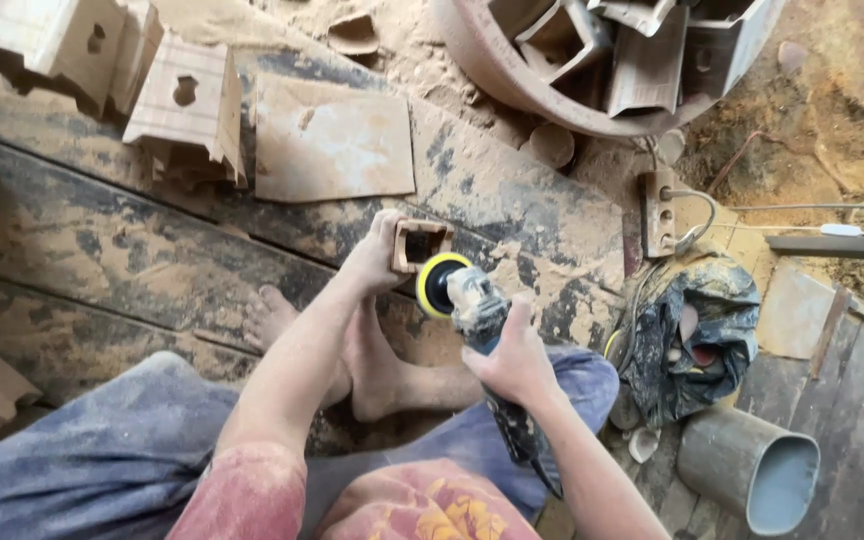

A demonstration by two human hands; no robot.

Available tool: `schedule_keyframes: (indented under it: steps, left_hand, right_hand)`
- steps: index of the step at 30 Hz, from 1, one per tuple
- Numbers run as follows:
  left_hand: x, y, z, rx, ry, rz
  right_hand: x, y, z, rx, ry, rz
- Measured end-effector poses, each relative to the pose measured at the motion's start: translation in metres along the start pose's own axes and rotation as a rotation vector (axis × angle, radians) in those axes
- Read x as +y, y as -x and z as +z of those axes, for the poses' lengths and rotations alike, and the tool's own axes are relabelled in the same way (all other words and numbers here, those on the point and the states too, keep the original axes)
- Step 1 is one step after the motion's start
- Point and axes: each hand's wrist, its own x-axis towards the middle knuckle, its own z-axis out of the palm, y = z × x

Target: The person uses an angle grinder with a sanding disc to smooth the edges of small wooden birdhouses. They pick up each birdhouse from a pile, sand the edges, and place the finished piece into a large bucket.

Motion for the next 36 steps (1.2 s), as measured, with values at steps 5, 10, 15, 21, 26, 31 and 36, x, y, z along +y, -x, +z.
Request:
schedule_keyframes:
  steps: [5, 10, 15, 21, 26, 31, 36]
  left_hand:
    - [-0.007, -0.005, 0.002, 0.002, -0.009, 0.01]
    - [-0.013, -0.005, 0.005, 0.023, -0.002, 0.028]
    - [-0.007, -0.004, 0.004, 0.029, 0.003, 0.038]
    - [-0.002, -0.004, -0.001, 0.03, -0.013, 0.024]
    - [-0.007, -0.003, 0.002, 0.026, 0.004, 0.025]
    - [-0.007, -0.001, 0.004, 0.02, -0.01, 0.006]
    - [-0.002, -0.001, 0.0, 0.018, -0.019, -0.001]
  right_hand:
    - [0.008, -0.006, -0.006, -0.006, 0.065, -0.002]
    - [0.01, 0.0, -0.018, 0.069, -0.002, 0.037]
    - [0.001, 0.005, -0.005, 0.026, -0.011, -0.01]
    - [0.014, -0.001, -0.019, 0.044, 0.009, -0.005]
    - [0.002, 0.007, -0.017, 0.046, -0.029, 0.011]
    - [0.012, 0.0, -0.003, 0.0, 0.019, -0.018]
    - [0.02, -0.009, -0.027, 0.065, -0.017, 0.022]
